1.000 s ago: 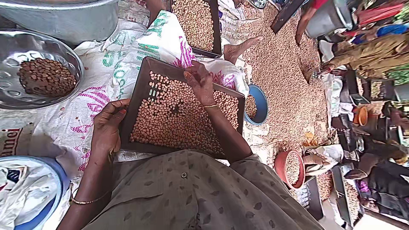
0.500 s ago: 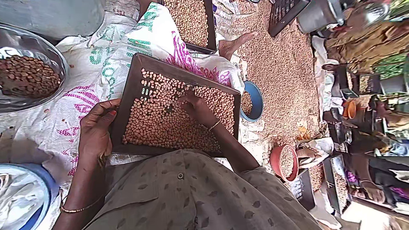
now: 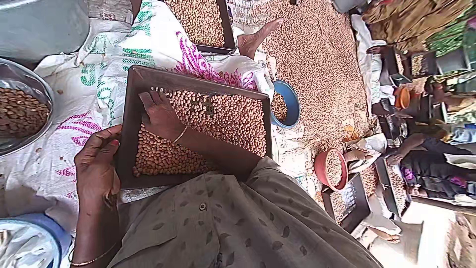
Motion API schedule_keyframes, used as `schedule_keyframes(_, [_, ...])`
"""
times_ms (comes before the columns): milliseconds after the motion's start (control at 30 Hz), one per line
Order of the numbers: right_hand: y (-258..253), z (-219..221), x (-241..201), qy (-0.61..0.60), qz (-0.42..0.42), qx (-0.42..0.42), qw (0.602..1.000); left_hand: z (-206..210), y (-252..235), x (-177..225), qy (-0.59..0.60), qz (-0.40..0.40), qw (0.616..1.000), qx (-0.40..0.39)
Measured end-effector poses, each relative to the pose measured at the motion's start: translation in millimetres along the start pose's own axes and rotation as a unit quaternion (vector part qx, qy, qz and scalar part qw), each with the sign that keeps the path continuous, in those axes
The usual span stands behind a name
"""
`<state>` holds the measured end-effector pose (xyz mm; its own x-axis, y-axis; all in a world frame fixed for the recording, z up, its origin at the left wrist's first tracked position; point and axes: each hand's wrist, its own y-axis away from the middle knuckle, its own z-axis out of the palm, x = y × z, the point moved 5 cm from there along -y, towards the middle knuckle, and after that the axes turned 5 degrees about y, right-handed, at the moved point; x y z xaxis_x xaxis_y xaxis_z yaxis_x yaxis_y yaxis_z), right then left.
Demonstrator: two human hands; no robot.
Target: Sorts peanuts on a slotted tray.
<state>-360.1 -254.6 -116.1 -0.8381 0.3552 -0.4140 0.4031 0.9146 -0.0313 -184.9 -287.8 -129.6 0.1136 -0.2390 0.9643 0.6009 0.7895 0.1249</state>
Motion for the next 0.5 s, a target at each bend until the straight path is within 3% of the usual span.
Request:
schedule_keyframes(67, [15,-11,9,-0.065,-0.115,-0.048,0.99,0,0,1,0.003,0.0,1.0,-0.003])
schedule_keyframes(133, [26,-37,35,-0.157,-0.154,-0.102,0.97,0,-1,0,0.011,-0.002,1.0,-0.007])
schedule_keyframes(233, [36,-93,87,-0.266,-0.046,0.029,0.962,0,-1,0,0.012,0.001,1.0,-0.011])
schedule_keyframes(300, [48,-107,103,-0.346,0.026,0.052,0.936,0,-1,1,0.006,-0.001,1.0,-0.007])
schedule_keyframes(433, [89,-71,89,-0.42,0.09,-0.14,0.892,0,-2,-1,-0.001,-0.008,1.0,-0.013])
schedule_keyframes(500, [98,-58,107,-0.418,0.147,-0.141,0.885,-1,-3,-1,0.003,-0.004,1.0,-0.017])
